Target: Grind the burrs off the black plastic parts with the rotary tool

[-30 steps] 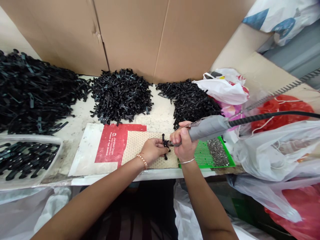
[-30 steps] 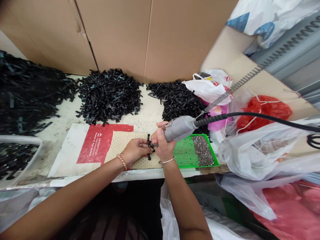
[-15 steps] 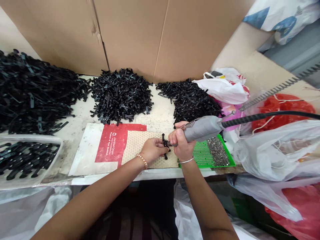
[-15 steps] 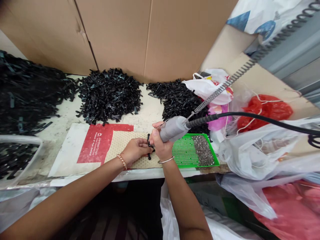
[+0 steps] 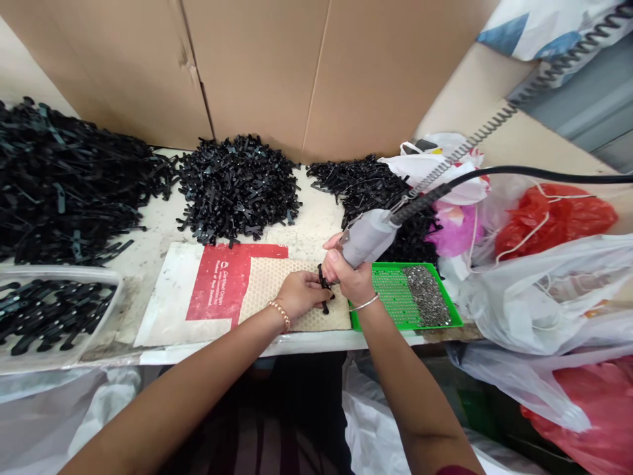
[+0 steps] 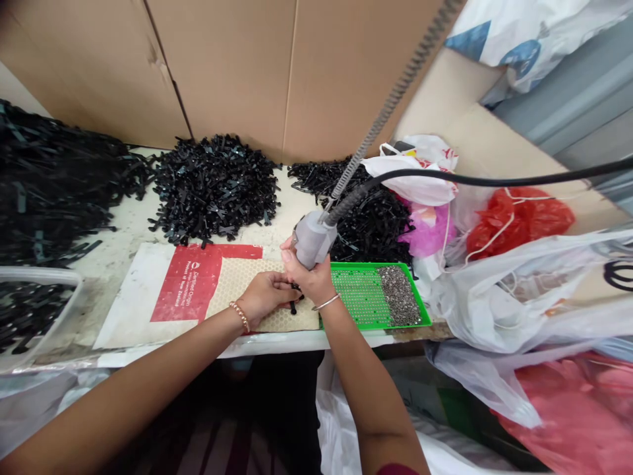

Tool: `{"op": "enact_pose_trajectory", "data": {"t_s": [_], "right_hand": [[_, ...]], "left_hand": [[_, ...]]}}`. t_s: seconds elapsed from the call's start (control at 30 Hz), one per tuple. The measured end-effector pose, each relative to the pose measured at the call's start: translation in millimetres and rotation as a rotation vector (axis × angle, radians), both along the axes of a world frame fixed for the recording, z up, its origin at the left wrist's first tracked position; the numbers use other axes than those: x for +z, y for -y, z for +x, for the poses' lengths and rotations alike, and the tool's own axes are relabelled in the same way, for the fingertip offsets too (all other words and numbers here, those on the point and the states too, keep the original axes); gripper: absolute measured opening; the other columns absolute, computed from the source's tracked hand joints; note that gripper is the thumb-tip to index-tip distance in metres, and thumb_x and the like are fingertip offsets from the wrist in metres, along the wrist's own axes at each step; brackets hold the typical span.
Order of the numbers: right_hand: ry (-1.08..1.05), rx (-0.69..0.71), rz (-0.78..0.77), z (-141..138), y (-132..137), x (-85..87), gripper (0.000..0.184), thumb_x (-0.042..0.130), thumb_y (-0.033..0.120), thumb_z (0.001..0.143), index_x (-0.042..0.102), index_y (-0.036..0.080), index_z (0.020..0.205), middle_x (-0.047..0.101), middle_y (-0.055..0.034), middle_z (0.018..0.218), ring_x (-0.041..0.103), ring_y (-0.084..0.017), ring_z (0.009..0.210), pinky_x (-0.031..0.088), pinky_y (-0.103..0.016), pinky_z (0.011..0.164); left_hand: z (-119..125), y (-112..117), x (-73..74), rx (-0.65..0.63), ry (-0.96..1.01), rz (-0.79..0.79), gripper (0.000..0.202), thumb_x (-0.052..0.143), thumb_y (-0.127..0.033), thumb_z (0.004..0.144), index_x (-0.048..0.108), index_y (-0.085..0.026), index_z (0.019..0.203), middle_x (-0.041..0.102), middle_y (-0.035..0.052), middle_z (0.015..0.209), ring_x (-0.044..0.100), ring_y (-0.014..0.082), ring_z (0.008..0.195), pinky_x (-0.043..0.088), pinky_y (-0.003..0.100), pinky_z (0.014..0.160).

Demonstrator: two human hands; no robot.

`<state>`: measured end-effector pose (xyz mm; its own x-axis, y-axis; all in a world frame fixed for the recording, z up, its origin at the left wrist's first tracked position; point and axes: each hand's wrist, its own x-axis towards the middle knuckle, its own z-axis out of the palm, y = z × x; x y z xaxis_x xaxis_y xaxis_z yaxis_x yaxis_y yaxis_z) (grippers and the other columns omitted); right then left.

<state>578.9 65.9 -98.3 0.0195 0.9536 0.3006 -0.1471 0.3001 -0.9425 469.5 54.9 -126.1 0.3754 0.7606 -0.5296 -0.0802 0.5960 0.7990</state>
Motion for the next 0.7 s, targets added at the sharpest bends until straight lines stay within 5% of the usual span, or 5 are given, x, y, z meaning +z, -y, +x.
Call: {"op": "enact_pose_trajectory", "data": {"t_s": [0.17, 0.47, 0.53, 0.6, 0.7], "right_hand": [[-0.042, 0.060, 0.003, 1, 3, 0.3, 0.024, 0.065, 0.041, 0.082, 0.054, 0.022, 0.090, 0.039, 0.0109, 0.047, 0.035, -0.008, 0.035, 0.035, -0.022, 0.038], [-0.093, -0.279, 0.076, 14, 13, 29.8, 0.025, 0.063, 0.043, 0.082, 0.052, 0.024, 0.093, 0.038, 0.0101, 0.047, 0.038, -0.010, 0.039, 0.040, -0.023, 0.043], [0.035, -0.341, 0.078, 22, 17, 32.2, 0.029, 0.064, 0.040, 0.082, 0.051, 0.024, 0.102, 0.052, 0.0054, 0.062, 0.053, -0.013, 0.054, 0.050, -0.028, 0.060], [0.189, -0.431, 0.084, 30, 23, 28.1, 0.045, 0.068, 0.035, 0.079, 0.044, 0.026, 0.116, 0.060, -0.0024, 0.096, 0.060, -0.018, 0.087, 0.050, -0.036, 0.084], [0.381, -0.708, 0.142, 42, 41, 11.3, 0.075, 0.073, 0.033, 0.074, 0.027, 0.028, 0.133, 0.037, -0.0097, 0.136, 0.042, -0.023, 0.122, 0.037, -0.047, 0.103]], "left_hand": [[-2, 0, 1.0, 0.015, 0.007, -0.014, 0.023, 0.081, -0.006, 0.057, 0.066, -0.012, 0.074, 0.067, 0.0008, 0.061, 0.061, 0.0106, 0.055, 0.050, 0.019, 0.053], [0, 1, 2.0, 0.040, 0.002, -0.012, 0.025, 0.078, -0.003, 0.057, 0.066, -0.012, 0.078, 0.064, -0.0014, 0.059, 0.058, 0.0080, 0.050, 0.048, 0.017, 0.049], [0, 3, -0.8, 0.038, -0.006, 0.017, 0.024, 0.077, -0.003, 0.059, 0.066, -0.012, 0.078, 0.064, -0.0018, 0.059, 0.058, 0.0075, 0.050, 0.048, 0.016, 0.049], [0, 5, -3.3, 0.049, -0.010, 0.063, 0.023, 0.076, -0.002, 0.060, 0.066, -0.012, 0.079, 0.064, -0.0021, 0.061, 0.059, 0.0073, 0.052, 0.048, 0.016, 0.052], [1, 10, -0.9, 0.080, -0.021, 0.144, 0.026, 0.075, -0.002, 0.060, 0.066, -0.012, 0.082, 0.064, -0.0019, 0.065, 0.060, 0.0081, 0.056, 0.050, 0.017, 0.057]]}}
